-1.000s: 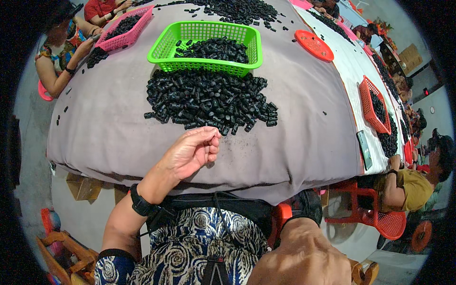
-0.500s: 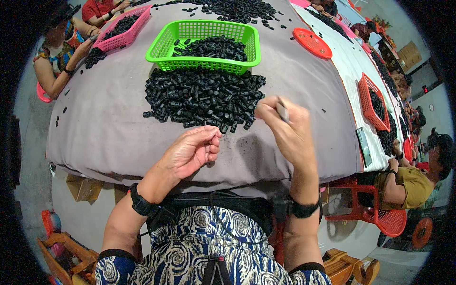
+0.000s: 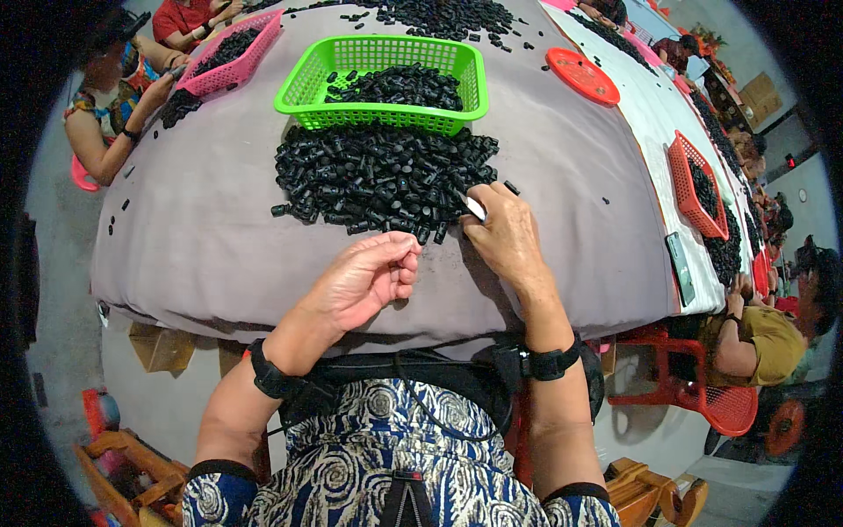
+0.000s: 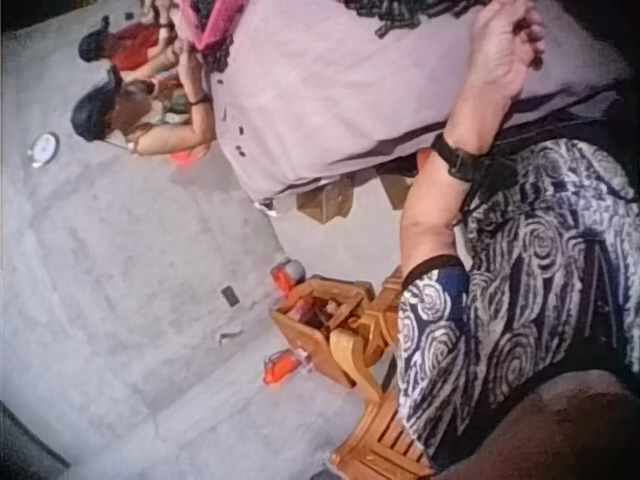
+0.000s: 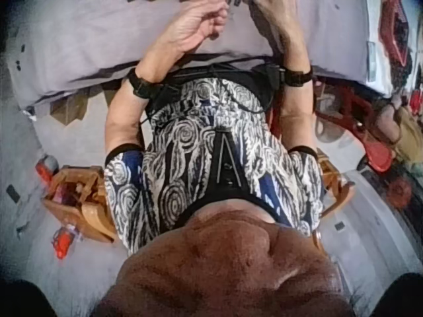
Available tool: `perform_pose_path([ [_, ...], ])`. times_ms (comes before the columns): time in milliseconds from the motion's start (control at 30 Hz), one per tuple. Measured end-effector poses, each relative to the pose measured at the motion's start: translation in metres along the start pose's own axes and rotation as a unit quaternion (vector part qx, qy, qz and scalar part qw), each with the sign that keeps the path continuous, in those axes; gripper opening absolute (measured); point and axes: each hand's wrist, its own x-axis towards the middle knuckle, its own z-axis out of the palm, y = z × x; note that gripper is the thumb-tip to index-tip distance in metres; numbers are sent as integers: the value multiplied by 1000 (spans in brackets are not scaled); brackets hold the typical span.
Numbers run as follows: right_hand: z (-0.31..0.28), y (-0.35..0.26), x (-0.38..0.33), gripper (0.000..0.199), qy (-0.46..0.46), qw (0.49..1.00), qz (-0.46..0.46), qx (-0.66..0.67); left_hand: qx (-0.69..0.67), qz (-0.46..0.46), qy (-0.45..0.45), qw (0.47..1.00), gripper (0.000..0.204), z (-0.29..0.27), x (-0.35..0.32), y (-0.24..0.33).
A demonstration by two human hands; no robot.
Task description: Assembling small black plastic or rubber components at a factory workstation.
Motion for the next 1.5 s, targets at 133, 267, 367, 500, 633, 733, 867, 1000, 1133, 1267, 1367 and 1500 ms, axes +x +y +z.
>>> perform_pose_path([
  [133,-2,-11,-2,16,-32,983,24,180,16,14,5,1000,13,-2,0,-2],
  [267,3,-42,-9,11,-95,878,125,453,7,57,19,998,15,5,-2,1],
  [367,-1,-56,-11,13,-124,847,164,490,-11,70,12,997,16,11,-4,4],
  [500,8,-54,-12,15,-106,802,183,558,-29,82,-1,996,15,11,-1,2],
  [633,10,-52,-13,13,-92,802,189,559,-23,92,-15,995,15,8,0,1],
  [733,8,-49,-13,14,-101,795,199,564,-6,86,-3,996,15,12,-4,3],
  [867,8,-49,-13,15,-75,794,193,571,-13,80,7,997,16,13,-5,5],
  [1000,9,-47,-12,13,-80,835,132,529,-18,99,-5,995,19,9,-3,4],
  [1133,5,-49,-11,15,-93,866,82,484,-7,98,4,995,19,11,-5,5],
  [1267,4,-47,-11,15,-97,882,71,456,7,90,8,996,17,8,-4,4],
  [1367,5,-44,-11,14,-92,892,64,437,6,78,2,997,18,8,-3,6],
  [1500,6,-43,-12,13,-95,868,100,478,-18,59,-3,998,18,6,-2,6],
])
